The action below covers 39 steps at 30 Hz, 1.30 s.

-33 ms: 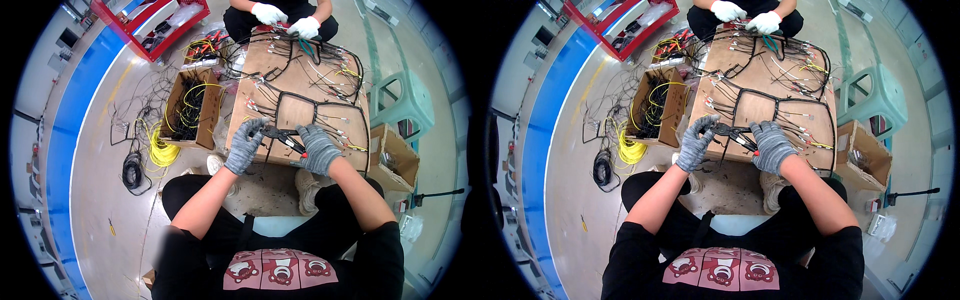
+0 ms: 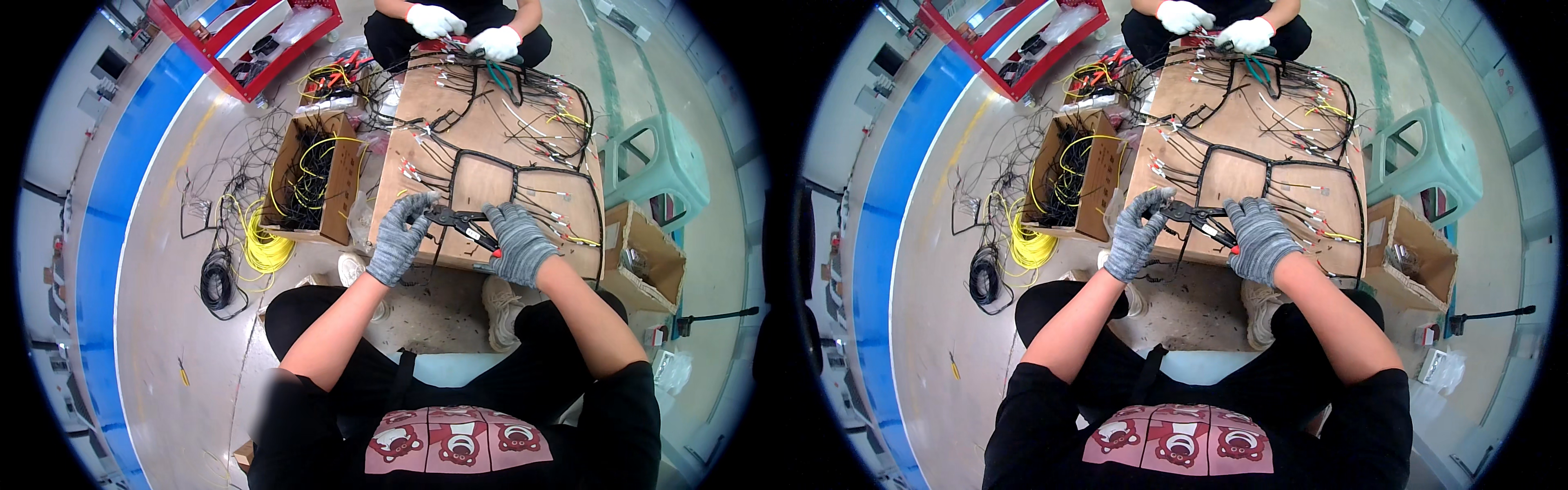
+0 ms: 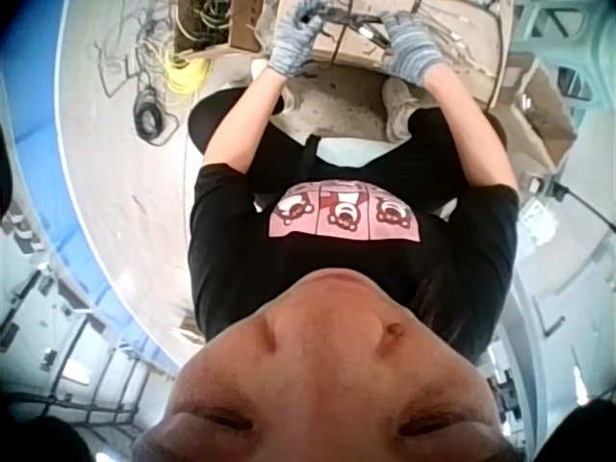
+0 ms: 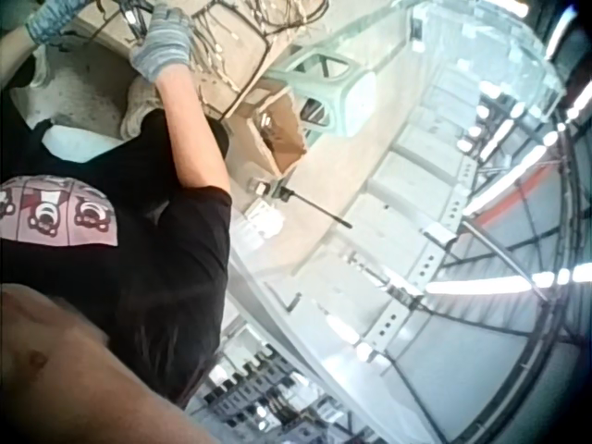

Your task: The person sits on the floor and uses pliers to strip and crimp wires on a cardboard work surface. They then stand, gather the prepared wiring harness, and install it into an open electrical cabinet.

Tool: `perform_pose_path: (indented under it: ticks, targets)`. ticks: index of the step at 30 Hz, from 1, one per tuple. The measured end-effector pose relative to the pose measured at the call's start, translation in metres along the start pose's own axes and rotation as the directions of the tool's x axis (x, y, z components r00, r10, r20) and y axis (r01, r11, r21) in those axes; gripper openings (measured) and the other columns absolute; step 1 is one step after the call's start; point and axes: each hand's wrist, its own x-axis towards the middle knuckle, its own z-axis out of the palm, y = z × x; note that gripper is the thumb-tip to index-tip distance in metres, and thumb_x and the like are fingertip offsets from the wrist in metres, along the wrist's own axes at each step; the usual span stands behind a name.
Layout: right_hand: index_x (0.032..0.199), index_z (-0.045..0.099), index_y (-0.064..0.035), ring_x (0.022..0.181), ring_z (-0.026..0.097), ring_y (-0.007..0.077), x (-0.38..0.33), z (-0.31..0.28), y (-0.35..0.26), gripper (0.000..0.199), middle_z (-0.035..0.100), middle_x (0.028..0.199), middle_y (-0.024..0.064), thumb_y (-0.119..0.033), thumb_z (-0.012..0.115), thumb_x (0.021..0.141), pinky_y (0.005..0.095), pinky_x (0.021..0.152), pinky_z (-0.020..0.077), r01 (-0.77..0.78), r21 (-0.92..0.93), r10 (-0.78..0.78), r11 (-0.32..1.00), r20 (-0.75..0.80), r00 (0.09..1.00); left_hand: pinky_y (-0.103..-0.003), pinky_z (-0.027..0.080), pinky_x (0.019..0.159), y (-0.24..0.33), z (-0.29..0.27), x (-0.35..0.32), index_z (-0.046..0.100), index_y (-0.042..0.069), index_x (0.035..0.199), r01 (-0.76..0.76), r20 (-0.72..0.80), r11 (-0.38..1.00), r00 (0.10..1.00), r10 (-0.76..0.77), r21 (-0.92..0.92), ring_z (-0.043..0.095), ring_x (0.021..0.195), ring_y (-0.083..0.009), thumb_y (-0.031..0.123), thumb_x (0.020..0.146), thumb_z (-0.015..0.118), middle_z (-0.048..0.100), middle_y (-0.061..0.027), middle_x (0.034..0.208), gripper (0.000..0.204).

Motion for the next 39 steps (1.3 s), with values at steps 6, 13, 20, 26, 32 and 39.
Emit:
perform_pose_path:
  ticks: [6,13,20,26,32,39]
  targets:
    - [0.118,0.049,0.0007,0.104,0.049,0.0325,0.005,-0.011,-0.004,0.059,0.053,0.108,0.0181,-0.020,0.068,0.066,0.0394,0.094,0.0384,-0.045,0.023,0.044,0.999,0.040,0.998,-0.022,0.045,0.074,-0.007,-0.002,0.000,0.061,0.007,0.113,-0.080,-0.017,0.991,0.996,0.082,0.106,0.052,0.078,-0.0064,-0.002,0.082,0.061,0.063,0.0001,0.095,0.032]
    - [0.113,0.053,-0.0033,0.094,0.055,0.0311,0.013,0.004,-0.001,0.049,0.057,0.100,0.0160,-0.016,0.067,0.068,0.0398,0.084,0.0442,-0.074,0.027,0.073,0.997,0.036,0.997,-0.022,0.045,0.074,-0.008,0.002,0.000,0.062,0.006,0.111,-0.112,-0.054,0.988,0.992,0.118,0.104,0.053,0.078,-0.0074,-0.005,0.081,0.059,0.062,-0.0004,0.096,0.032]
    - [0.112,0.053,-0.0019,0.092,0.055,0.0331,0.011,0.017,-0.001,0.046,0.056,0.098,0.0187,-0.019,0.067,0.072,0.0403,0.084,0.0441,-0.039,0.114,0.044,0.993,-0.045,0.998,-0.023,0.045,0.075,-0.012,0.003,-0.001,0.062,0.006,0.110,-0.156,-0.095,0.980,0.981,0.168,0.124,0.054,0.078,-0.0080,-0.006,0.080,0.058,0.063,-0.0014,0.094,0.032]
    - [0.116,0.049,-0.0006,0.083,0.060,0.0347,0.012,0.032,0.014,0.050,0.060,0.091,0.0196,-0.010,0.063,0.069,0.0408,0.074,0.0483,0.001,0.208,0.010,0.978,-0.049,0.999,-0.022,0.045,0.074,-0.008,0.002,0.000,0.062,0.006,0.110,-0.128,-0.064,0.986,0.989,0.136,0.111,0.054,0.078,-0.0078,-0.004,0.081,0.060,0.063,-0.0013,0.094,0.031]
    - [0.123,0.047,-0.0016,0.070,0.062,0.0353,0.016,0.029,0.019,0.055,0.063,0.079,0.0206,-0.010,0.060,0.070,0.0421,0.063,0.0489,-0.073,0.188,0.044,0.979,0.151,0.988,-0.020,0.043,0.069,-0.006,0.001,-0.003,0.062,0.005,0.111,-0.100,0.012,0.995,0.995,0.100,-0.003,0.046,0.071,-0.0062,-0.003,0.082,0.059,0.059,0.0010,0.093,0.030]
    - [0.121,0.047,0.0007,0.091,0.057,0.0352,0.014,0.022,0.017,0.053,0.058,0.098,0.0227,-0.017,0.061,0.074,0.0411,0.081,0.0453,0.062,0.135,-0.060,0.989,-0.016,0.998,-0.021,0.043,0.080,-0.002,-0.007,0.000,0.059,0.005,0.113,0.086,0.107,0.971,0.992,-0.064,-0.222,0.052,0.084,-0.0069,-0.004,0.082,0.060,0.062,-0.0002,0.100,0.033]
